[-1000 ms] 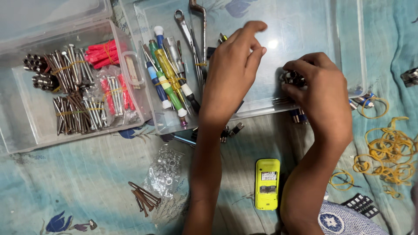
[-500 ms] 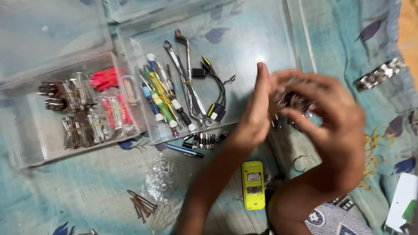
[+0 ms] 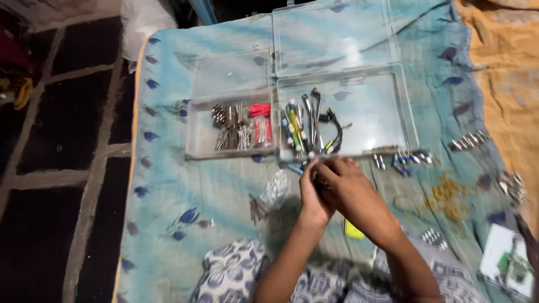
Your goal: The person organizes small metal lock-picking tools by picking them up, arranging them into a bundle, and securing them with a rubber band. The person then places the bundle into a clear plastic container.
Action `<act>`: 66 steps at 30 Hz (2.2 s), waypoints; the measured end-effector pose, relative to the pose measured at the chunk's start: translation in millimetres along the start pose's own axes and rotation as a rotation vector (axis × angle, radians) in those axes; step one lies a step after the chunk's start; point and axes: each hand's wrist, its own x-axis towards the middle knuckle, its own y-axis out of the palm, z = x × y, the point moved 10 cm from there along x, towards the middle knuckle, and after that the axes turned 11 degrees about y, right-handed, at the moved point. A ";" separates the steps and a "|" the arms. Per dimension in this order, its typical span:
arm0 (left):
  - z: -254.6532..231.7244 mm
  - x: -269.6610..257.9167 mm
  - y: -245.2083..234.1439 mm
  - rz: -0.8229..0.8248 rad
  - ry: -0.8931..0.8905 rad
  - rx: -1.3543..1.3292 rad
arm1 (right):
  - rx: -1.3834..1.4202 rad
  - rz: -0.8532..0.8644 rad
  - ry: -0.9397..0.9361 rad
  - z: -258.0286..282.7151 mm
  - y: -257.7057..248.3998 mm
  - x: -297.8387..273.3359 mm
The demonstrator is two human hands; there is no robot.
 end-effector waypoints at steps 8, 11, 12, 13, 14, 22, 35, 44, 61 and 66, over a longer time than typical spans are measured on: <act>4.9 -106.1 -17.0 -0.098 -0.003 0.201 | -0.051 -0.085 -0.026 65.4 -14.1 -115.1; 17.2 -118.4 -24.0 -0.005 0.022 0.170 | -0.080 -0.095 0.021 58.8 -7.5 -142.6; 20.7 -120.4 -30.5 -0.051 0.012 0.176 | -0.087 -0.091 0.056 55.2 -3.5 -144.2; 26.1 -120.8 -34.6 -0.089 0.002 0.179 | -0.100 -0.092 0.091 50.0 -2.1 -144.2; 30.8 -119.3 -38.3 -0.128 -0.009 0.183 | -0.087 -0.122 0.079 48.6 -3.8 -142.3; 8.6 -62.6 -52.0 -0.164 0.031 0.089 | 0.217 -0.282 -0.123 37.5 -3.2 -110.1; -0.2 -40.0 -51.2 -0.178 -0.026 -0.175 | -0.271 -0.637 -0.345 29.8 21.5 -105.3; 1.5 -51.4 -56.1 -0.190 0.013 -0.200 | -0.280 -0.505 -0.483 35.4 32.5 -110.9; -27.9 -24.5 -105.1 -0.270 0.028 -0.286 | -0.114 -0.256 -0.434 46.3 42.2 -93.7; -54.7 -14.6 -116.9 -0.206 0.084 -0.371 | 0.012 -0.021 -0.555 40.9 62.2 -98.1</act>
